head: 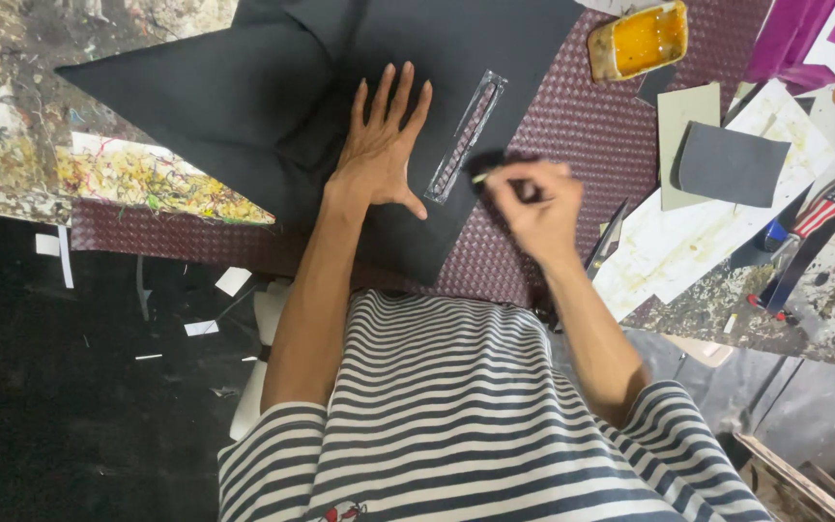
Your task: Marking a rectangular opening on a leather piece using a ruler and pen, then applying adhesive to the area.
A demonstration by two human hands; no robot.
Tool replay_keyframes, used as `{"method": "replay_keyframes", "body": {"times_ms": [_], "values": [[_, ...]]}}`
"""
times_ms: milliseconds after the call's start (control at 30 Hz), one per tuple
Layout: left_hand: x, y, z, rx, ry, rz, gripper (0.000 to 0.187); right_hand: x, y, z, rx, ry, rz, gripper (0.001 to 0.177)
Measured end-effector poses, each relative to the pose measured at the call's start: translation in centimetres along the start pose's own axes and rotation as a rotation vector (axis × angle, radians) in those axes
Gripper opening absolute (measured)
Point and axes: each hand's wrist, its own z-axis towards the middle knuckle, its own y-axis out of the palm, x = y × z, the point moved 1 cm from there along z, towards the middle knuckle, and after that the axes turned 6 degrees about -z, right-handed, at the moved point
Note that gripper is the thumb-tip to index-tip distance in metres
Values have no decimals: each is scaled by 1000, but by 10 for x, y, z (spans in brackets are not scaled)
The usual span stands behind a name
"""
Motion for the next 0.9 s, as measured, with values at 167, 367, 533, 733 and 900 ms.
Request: {"method": "replay_keyframes", "body": {"times_ms": [167, 367, 533, 733, 900], "values": [[14, -30, 10, -287, -114, -77, 172, 44, -103, 39, 547, 174, -221, 10], [-16, -52, 88, 370, 117, 117, 93, 117, -135, 84, 321, 119, -349, 7], [-29, -59, 149, 422, 90, 272, 91, 153, -115, 107, 128, 142, -666, 16], [-70, -39, 188, 583, 214, 398, 55, 158, -114, 106, 115, 243, -727, 9], [-65, -65, 171, 701, 422, 418, 9, 113, -127, 70, 386, 264, -387, 4]]}}
